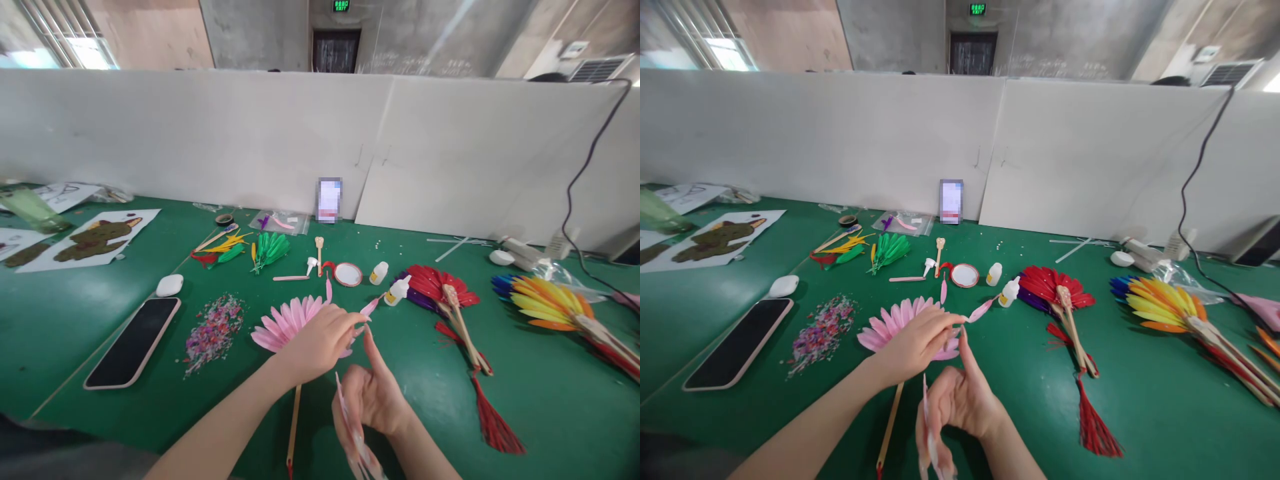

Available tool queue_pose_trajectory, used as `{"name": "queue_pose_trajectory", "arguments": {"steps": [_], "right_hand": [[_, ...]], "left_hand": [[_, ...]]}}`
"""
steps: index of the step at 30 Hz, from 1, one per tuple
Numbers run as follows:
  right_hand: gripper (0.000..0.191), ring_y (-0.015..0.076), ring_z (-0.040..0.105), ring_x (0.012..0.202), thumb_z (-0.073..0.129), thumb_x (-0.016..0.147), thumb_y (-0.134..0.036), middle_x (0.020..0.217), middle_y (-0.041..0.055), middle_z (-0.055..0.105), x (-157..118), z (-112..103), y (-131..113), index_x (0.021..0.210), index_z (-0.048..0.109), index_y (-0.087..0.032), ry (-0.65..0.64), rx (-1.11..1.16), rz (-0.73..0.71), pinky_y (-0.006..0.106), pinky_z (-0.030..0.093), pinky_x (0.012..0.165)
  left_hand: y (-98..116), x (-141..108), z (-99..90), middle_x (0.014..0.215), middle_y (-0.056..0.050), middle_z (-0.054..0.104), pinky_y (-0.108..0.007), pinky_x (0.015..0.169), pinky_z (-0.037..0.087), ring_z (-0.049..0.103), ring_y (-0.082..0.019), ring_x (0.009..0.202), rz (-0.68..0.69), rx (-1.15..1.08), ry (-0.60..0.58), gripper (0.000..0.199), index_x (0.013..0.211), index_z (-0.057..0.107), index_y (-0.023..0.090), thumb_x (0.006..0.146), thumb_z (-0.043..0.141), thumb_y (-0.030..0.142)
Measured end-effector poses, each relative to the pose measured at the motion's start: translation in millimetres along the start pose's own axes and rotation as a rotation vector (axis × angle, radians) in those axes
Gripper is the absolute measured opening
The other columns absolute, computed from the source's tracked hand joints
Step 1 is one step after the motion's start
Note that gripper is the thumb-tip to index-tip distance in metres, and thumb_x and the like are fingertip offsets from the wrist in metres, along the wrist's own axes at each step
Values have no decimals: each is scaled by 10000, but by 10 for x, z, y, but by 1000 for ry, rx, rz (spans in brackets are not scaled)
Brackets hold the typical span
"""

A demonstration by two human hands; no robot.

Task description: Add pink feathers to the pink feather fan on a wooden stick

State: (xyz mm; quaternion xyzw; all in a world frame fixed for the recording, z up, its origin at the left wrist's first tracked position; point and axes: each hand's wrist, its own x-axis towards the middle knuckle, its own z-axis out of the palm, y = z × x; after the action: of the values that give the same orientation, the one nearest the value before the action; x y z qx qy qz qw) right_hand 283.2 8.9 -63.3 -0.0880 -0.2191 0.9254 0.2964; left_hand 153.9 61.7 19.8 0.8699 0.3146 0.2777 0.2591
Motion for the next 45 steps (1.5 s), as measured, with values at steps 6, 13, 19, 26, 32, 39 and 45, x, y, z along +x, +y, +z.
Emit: {"name": "queue_pose_trajectory", "arguments": {"steps": [6,13,19,26,32,39,45], "right_hand": [[1123,202,614,422,-91,646,-857,442,180,601,-3,23,-15,435,631,-23,23,-27,22,255,443,396],[1156,205,614,407,-68,700,-828,560,229,663,1,29,-46,577,689,37,-58,-17,61,269,441,382],[1147,185,619,429,-24,712,-832,550,220,664,-8,20,-35,582,701,48,-55,49,24,257,470,464],[1158,175,572,381,-64,655,-860,475,193,624,-6,30,-43,526,679,19,-11,-3,60,261,435,421],[1160,159,552,371,-45,647,-870,481,198,627,11,59,-51,539,684,25,-8,3,77,251,437,420],[1146,163,559,356,-31,707,-834,493,199,641,19,106,-3,565,698,39,-35,50,22,236,415,363],[1173,147,538,355,-39,696,-839,548,233,659,33,91,-8,616,707,63,-76,16,54,235,424,379]], "left_hand": [[-32,-6,70,985,-57,595,-297,826,422,509,-164,924,4,-4,-3,238,1094,525,171,946,338,154],[-47,-20,121,944,-50,579,-315,794,403,476,-178,874,46,120,15,223,1005,509,155,896,342,55],[-57,-24,114,929,-59,578,-330,756,399,466,-190,836,40,168,47,249,997,513,148,886,313,50],[23,-1,3,1009,-51,592,-297,844,417,503,-161,939,-64,-67,17,259,1100,519,176,939,319,142],[57,-12,2,986,-46,598,-281,846,425,512,-150,934,-61,-89,-32,239,1056,539,176,940,332,146],[11,-25,14,886,-65,602,-307,778,442,501,-172,832,127,231,29,228,987,537,139,922,319,129],[-67,-11,59,753,-35,563,-283,709,432,475,-161,732,243,411,138,164,878,534,140,841,379,99]]}}
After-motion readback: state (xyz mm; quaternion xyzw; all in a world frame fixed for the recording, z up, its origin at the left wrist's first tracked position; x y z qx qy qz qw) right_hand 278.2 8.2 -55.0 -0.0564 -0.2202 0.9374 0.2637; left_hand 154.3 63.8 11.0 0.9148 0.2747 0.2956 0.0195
